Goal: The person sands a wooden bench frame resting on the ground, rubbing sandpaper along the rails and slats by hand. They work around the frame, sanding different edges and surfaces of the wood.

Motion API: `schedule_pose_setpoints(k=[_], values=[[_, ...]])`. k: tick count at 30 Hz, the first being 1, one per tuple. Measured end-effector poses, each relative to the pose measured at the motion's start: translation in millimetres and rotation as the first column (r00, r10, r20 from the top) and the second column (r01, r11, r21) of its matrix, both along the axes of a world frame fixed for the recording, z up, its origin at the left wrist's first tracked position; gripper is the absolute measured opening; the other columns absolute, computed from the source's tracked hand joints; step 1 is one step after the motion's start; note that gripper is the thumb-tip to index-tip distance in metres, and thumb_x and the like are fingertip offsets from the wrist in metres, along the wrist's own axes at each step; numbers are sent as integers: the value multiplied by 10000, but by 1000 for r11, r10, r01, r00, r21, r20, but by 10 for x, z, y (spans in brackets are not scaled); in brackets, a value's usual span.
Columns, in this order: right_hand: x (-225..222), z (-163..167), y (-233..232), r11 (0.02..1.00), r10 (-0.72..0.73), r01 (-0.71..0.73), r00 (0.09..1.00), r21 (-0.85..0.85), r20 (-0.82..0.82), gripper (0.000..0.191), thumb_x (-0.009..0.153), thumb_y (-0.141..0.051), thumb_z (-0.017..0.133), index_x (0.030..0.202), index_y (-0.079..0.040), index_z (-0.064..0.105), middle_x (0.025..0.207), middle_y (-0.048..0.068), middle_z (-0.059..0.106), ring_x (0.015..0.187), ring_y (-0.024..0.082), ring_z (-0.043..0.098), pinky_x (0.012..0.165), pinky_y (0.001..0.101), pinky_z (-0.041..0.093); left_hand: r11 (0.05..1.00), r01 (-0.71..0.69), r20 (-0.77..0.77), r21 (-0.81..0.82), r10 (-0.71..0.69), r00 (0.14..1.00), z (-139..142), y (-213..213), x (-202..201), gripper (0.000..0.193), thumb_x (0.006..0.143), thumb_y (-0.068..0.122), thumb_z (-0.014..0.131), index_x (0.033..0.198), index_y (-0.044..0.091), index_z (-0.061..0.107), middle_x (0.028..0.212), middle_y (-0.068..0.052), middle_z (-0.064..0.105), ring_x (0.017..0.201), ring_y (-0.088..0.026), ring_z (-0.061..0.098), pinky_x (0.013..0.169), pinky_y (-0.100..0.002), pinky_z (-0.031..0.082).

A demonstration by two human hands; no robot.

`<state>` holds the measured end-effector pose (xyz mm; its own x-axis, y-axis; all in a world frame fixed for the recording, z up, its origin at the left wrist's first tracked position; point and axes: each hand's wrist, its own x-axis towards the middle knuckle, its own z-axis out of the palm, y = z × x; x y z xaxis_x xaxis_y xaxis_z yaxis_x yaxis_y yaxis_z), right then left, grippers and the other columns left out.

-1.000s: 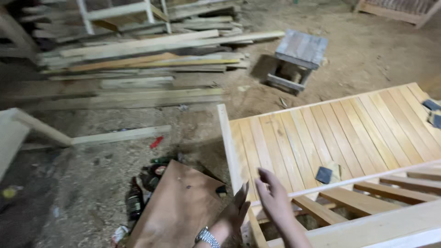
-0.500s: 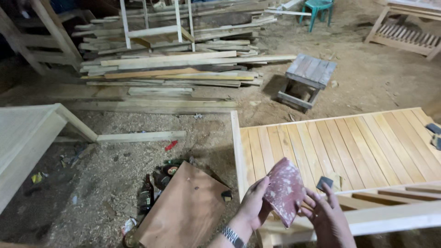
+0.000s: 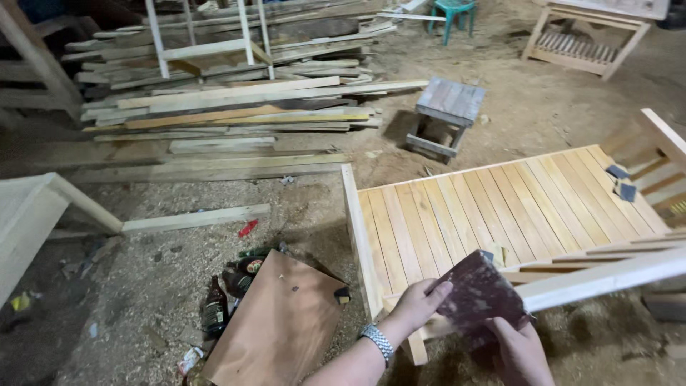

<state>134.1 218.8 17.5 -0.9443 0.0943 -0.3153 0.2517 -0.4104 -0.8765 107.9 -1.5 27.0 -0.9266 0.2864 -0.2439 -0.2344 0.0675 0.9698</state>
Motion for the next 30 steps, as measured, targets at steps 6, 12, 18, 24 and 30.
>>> schedule_pose_setpoints(k=[6, 12, 18, 24, 30], values=[[409, 538, -186, 814, 151, 327, 679, 480, -719, 763, 720, 180, 335, 1452, -18, 414, 1459, 180, 510, 1395, 301, 475, 1177, 437, 348, 635, 189, -131, -749, -422, 897, 367, 0, 441, 531, 821, 267, 743, 1282, 30, 626, 1136, -227, 690, 1028, -341, 693, 891, -409, 575], [667, 598, -503, -44, 580, 402, 756, 914, -305, 797, 764, 43, 566, 1526, -141, 419, 1586, 143, 389, 1480, 340, 330, 1224, 535, 152, 682, 5, -221, -731, -244, 944, 138, 114, 535, 224, 860, 229, 670, 1016, 92, 756, 1005, -182, 747, 948, -351, 722, 822, -460, 572], [695, 296, -669, -249, 607, 46, 785, 967, 119, 895, 716, -14, 577, 1552, -111, 270, 1618, 131, 283, 1524, 278, 201, 1235, 529, 63, 668, -62, -307, -742, -256, 917, 121, 88, 535, 177, 836, 170, 653, 958, 85, 749, 971, -183, 745, 923, -364, 727, 826, -475, 582], [339, 484, -350, -533, 632, 192, 738, 824, 237, 972, 704, 67, 509, 1591, -190, 207, 1710, 96, 204, 1525, 246, 146, 1198, 557, 25, 823, -144, -342, -549, -64, 938, 150, 48, 571, 431, 760, 163, 689, 1187, 129, 732, 1113, -171, 738, 1023, -314, 705, 899, -409, 561], [159, 511, 107, -530, 716, 62, 567, 846, 407, 947, 751, 47, 454, 1606, -165, 107, 1742, 97, 71, 1553, 241, 27, 1228, 508, -19, 821, -569, -163, 52, 569, 806, -207, 100, 627, 528, 956, 152, 526, 1482, 102, 511, 1407, -137, 594, 1308, -217, 575, 1058, -354, 504]])
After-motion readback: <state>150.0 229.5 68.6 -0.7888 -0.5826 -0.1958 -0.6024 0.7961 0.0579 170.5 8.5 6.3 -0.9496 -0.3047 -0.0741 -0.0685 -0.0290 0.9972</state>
